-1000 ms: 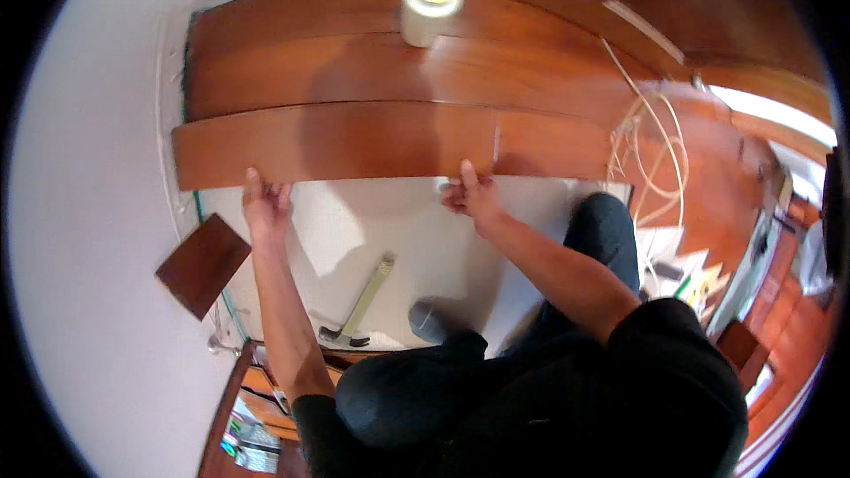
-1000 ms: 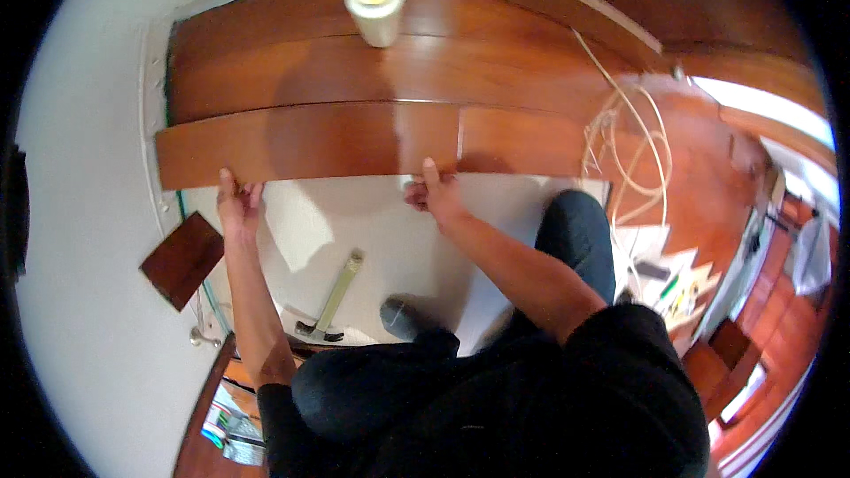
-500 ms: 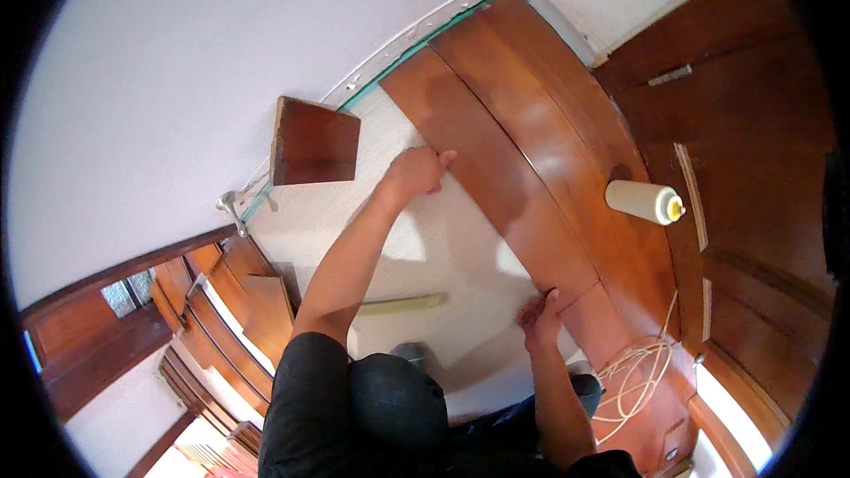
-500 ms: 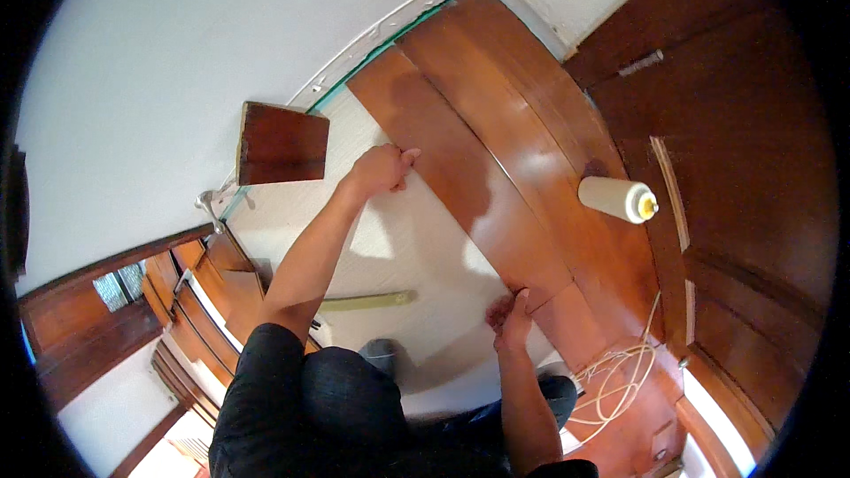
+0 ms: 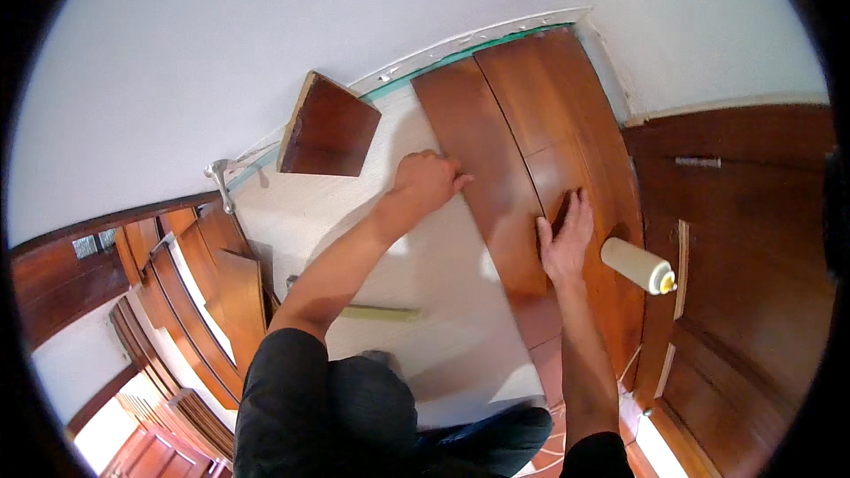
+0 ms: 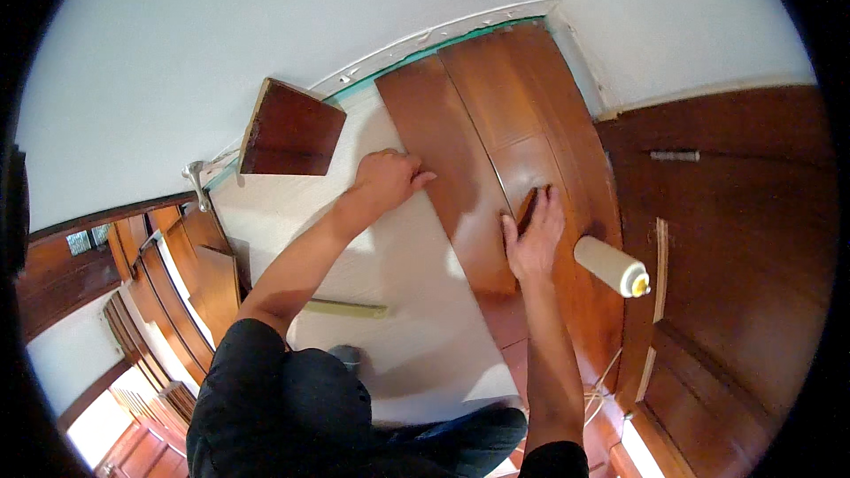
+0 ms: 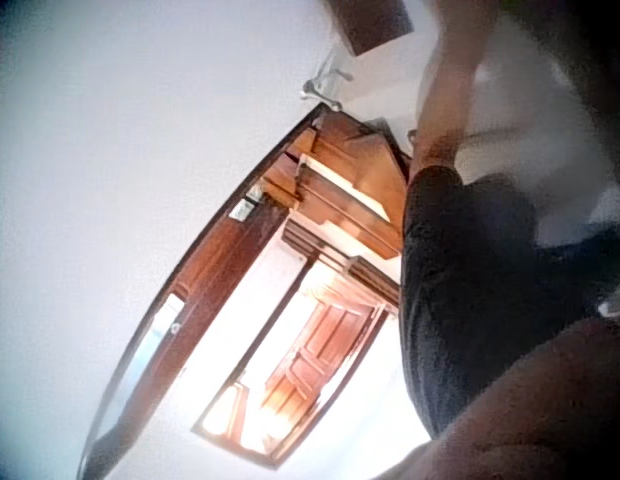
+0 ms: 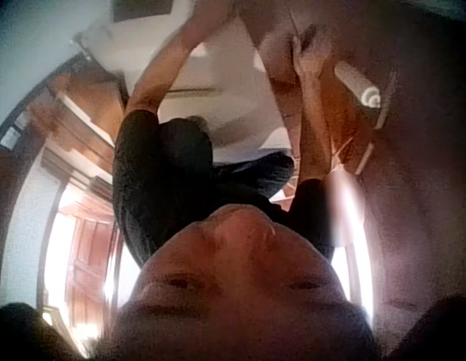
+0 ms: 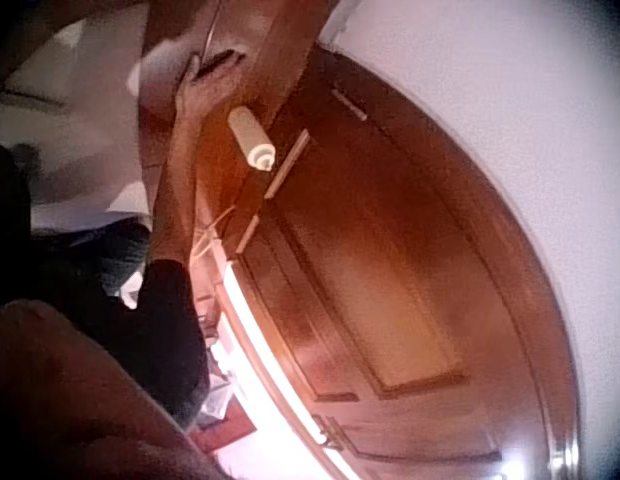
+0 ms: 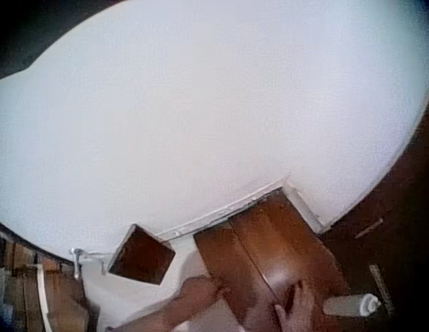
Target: The person installs wooden floorboards on a subfloor. The person applies glue from a bottle, positions the boards, uses a hammer and a pry bar to tighten the joints, and secures the boards using a pneumatic nail gun.
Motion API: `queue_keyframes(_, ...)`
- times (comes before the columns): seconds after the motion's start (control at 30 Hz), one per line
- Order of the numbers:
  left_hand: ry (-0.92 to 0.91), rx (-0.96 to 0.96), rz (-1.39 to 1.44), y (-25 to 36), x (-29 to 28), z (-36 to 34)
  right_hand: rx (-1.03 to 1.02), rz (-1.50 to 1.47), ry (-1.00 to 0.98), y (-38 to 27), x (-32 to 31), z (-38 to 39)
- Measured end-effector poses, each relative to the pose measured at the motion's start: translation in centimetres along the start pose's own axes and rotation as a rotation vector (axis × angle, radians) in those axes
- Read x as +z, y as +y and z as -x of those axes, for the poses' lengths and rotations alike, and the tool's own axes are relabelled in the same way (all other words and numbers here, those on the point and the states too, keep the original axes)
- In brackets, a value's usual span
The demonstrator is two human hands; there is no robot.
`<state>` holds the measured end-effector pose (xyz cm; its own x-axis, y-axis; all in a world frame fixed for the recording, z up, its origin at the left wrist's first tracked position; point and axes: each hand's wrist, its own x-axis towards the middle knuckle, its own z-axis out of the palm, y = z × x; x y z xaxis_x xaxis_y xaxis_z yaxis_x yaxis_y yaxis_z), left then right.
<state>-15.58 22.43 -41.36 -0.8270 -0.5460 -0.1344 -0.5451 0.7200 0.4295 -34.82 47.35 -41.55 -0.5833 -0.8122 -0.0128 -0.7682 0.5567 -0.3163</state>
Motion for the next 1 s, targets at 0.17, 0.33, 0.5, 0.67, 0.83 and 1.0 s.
queue_keyframes(0.17, 0.404, 0.388, 0.178, -3.2, -0.3, -3.0, -0.048, 0.241, -0.094, 0.2, 1.1, 0.0)
queue_keyframes(0.33, 0.421, 0.419, 0.215, -1.6, 3.2, -6.8, -0.078, 0.271, -0.108, 0.1, 2.1, 0.1)
queue_keyframes(0.5, 0.332, 0.378, 0.192, -1.2, 3.2, -7.1, -0.055, 0.260, -0.092, 0.1, 2.1, 0.3)
queue_keyframes(0.67, 0.503, 0.410, 0.161, -1.4, 4.0, -8.2, -0.047, 0.233, -0.032, 0.3, 1.8, 0.0)
queue_keyframes(0.83, 0.445, 0.382, 0.250, -1.3, 3.4, -8.3, 0.005, 0.195, -0.001, -0.1, 1.9, 0.0)
queue_keyframes(1.0, 0.469, 0.463, 0.267, -1.6, 5.2, -9.0, -0.142, 0.184, 0.102, -3.6, 8.9, 11.3)
